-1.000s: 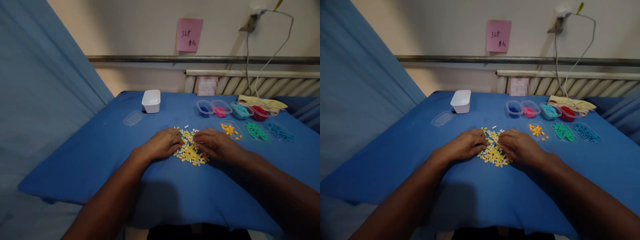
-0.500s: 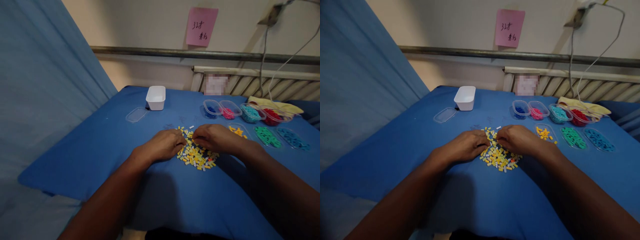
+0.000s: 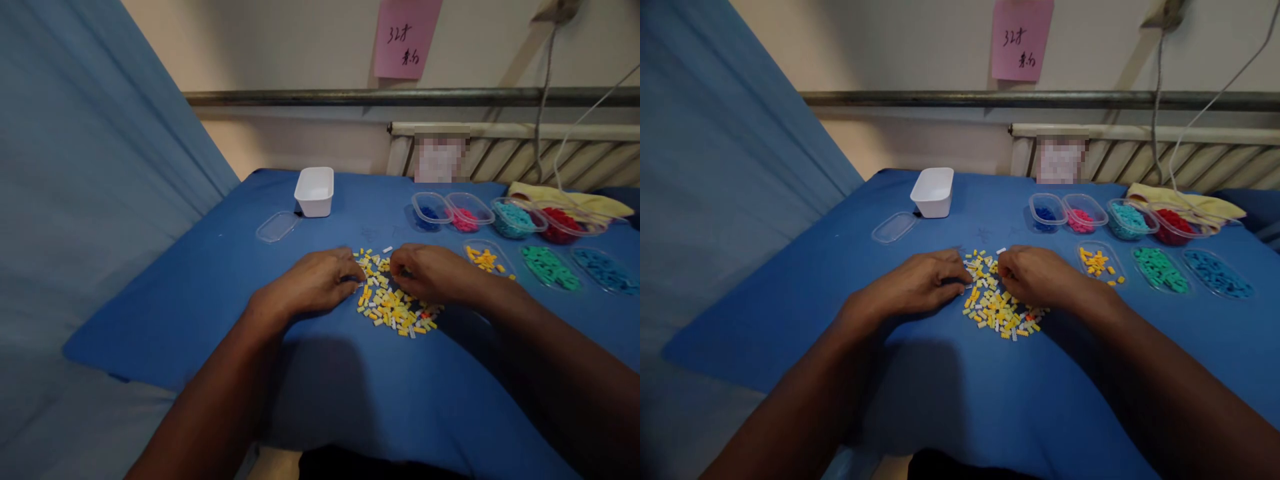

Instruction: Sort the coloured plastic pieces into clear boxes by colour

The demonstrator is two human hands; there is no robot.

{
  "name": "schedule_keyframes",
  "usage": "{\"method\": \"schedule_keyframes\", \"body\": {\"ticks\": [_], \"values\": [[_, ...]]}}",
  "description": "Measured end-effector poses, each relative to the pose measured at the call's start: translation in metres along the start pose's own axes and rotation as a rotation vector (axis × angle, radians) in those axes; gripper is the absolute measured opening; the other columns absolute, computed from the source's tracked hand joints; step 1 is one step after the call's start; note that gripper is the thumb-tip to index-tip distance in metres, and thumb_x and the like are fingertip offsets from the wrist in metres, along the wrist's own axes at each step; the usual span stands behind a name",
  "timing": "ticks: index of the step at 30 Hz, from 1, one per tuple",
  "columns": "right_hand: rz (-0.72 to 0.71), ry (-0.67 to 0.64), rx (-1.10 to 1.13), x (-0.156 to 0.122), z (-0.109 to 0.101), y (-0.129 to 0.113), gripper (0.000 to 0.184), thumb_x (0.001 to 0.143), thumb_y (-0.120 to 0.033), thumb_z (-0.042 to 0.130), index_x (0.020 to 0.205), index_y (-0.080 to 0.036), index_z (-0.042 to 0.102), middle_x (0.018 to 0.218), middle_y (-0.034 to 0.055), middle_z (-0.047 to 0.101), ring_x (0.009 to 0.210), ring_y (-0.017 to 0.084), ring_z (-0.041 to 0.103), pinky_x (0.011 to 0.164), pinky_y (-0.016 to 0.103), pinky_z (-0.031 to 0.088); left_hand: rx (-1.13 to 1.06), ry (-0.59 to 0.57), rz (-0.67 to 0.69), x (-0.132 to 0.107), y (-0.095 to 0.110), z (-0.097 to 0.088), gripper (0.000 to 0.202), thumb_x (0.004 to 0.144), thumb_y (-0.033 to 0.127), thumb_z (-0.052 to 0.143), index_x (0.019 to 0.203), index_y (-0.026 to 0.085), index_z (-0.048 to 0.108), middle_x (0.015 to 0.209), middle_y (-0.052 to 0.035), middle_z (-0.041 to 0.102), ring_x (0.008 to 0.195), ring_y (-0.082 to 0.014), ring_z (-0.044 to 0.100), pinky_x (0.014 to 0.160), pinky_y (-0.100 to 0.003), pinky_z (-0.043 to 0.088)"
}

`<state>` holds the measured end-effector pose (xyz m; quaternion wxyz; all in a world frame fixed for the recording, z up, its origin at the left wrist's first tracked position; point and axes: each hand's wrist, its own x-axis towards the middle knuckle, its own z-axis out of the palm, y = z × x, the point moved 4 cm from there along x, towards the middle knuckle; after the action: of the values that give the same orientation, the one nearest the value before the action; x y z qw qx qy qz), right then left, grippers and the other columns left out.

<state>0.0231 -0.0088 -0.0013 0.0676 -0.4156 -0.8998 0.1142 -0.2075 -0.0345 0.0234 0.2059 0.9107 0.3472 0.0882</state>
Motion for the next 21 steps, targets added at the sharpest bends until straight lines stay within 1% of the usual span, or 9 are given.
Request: {"method": "schedule_keyframes", "body": {"ticks": [2, 4, 7, 9, 12, 14, 17, 19, 21], "values": [[-0.007, 0.047, 0.027, -0.002, -0.005, -0.001, 0.008, 0.094, -0.019, 0.067, 0.097, -0.022, 0.073, 0.095, 0.0065, 0.079, 0.075, 0.019, 0.063, 0.065, 0.031, 0.034, -0.005, -0.008, 0.078, 0.004, 0.009, 0.006, 0.023, 0.107, 0.022, 0.059, 0.115, 0.026, 0.080, 0.115, -0.0056, 0.074, 0.109, -0.0216, 0.070, 0.095, -0.033, 0.053], [0.001, 0.060, 0.073, -0.004, -0.009, -0.003, 0.010, 0.094, -0.019, 0.067, 0.099, -0.023, 0.073, 0.089, 0.0036, 0.078, 0.069, 0.017, 0.061, 0.064, 0.030, 0.034, 0.025, -0.025, 0.112, 0.008, 0.015, 0.012, 0.024, 0.109, 0.021, 0.056, 0.111, 0.026, 0.080, 0.110, -0.0057, 0.073, 0.104, -0.0215, 0.070, 0.091, -0.033, 0.052], [0.001, 0.041, 0.141, -0.006, -0.009, -0.007, 0.017, 0.092, -0.015, 0.066, 0.104, -0.024, 0.074, 0.086, 0.0011, 0.078, 0.068, 0.016, 0.063, 0.063, 0.029, 0.035, 0.094, -0.048, 0.109, 0.011, 0.016, 0.018, 0.026, 0.109, 0.020, 0.053, 0.105, 0.024, 0.078, 0.102, -0.0060, 0.071, 0.095, -0.0218, 0.068, 0.085, -0.034, 0.051], [-0.012, 0.031, 0.170, -0.006, -0.009, -0.011, 0.021, 0.092, -0.014, 0.066, 0.108, -0.024, 0.076, 0.088, 0.0014, 0.079, 0.071, 0.016, 0.066, 0.065, 0.028, 0.038, 0.119, -0.069, 0.107, 0.010, 0.017, 0.018, 0.025, 0.108, 0.018, 0.053, 0.102, 0.023, 0.077, 0.102, -0.0062, 0.070, 0.095, -0.0219, 0.068, 0.085, -0.034, 0.051], [-0.050, 0.019, 0.186, -0.008, -0.009, -0.017, 0.013, 0.095, -0.017, 0.066, 0.102, -0.023, 0.076, 0.089, 0.0026, 0.079, 0.072, 0.016, 0.066, 0.066, 0.028, 0.041, 0.114, -0.097, 0.107, 0.008, 0.019, 0.015, 0.024, 0.102, 0.012, 0.053, 0.098, 0.022, 0.074, 0.104, -0.0069, 0.071, 0.100, -0.0228, 0.069, 0.091, -0.035, 0.053], [-0.074, 0.025, 0.201, -0.012, -0.011, -0.021, 0.009, 0.096, -0.019, 0.067, 0.098, -0.023, 0.075, 0.089, 0.0029, 0.078, 0.072, 0.016, 0.066, 0.067, 0.028, 0.042, 0.088, -0.101, 0.107, 0.006, 0.020, 0.012, 0.024, 0.096, 0.009, 0.055, 0.101, 0.022, 0.075, 0.108, -0.0073, 0.072, 0.105, -0.0243, 0.069, 0.096, -0.036, 0.054], [-0.076, 0.066, 0.247, -0.023, -0.013, -0.024, 0.009, 0.099, -0.023, 0.066, 0.100, -0.023, 0.075, 0.091, 0.0031, 0.079, 0.072, 0.016, 0.067, 0.067, 0.028, 0.044, 0.039, -0.098, 0.109, 0.003, 0.022, 0.010, 0.032, 0.089, 0.008, 0.060, 0.112, 0.023, 0.076, 0.118, -0.0077, 0.073, 0.112, -0.0262, 0.069, 0.102, -0.037, 0.055], [-0.060, 0.108, 0.281, -0.034, -0.012, -0.023, 0.012, 0.102, -0.026, 0.065, 0.104, -0.024, 0.076, 0.091, 0.0034, 0.079, 0.073, 0.017, 0.069, 0.066, 0.028, 0.046, 0.025, -0.105, 0.118, 0.002, 0.023, 0.010, 0.032, 0.089, 0.008, 0.062, 0.115, 0.023, 0.075, 0.120, -0.0076, 0.073, 0.113, -0.0262, 0.069, 0.102, -0.037, 0.055], [-0.043, 0.148, 0.315, -0.046, -0.009, -0.020, 0.013, 0.104, -0.029, 0.064, 0.106, -0.024, 0.076, 0.091, 0.0038, 0.079, 0.074, 0.018, 0.070, 0.066, 0.029, 0.048, 0.024, -0.113, 0.132, 0.003, 0.023, 0.012, 0.028, 0.093, 0.009, 0.060, 0.111, 0.024, 0.075, 0.117, -0.0071, 0.072, 0.110, -0.0251, 0.069, 0.101, -0.037, 0.055]]}}
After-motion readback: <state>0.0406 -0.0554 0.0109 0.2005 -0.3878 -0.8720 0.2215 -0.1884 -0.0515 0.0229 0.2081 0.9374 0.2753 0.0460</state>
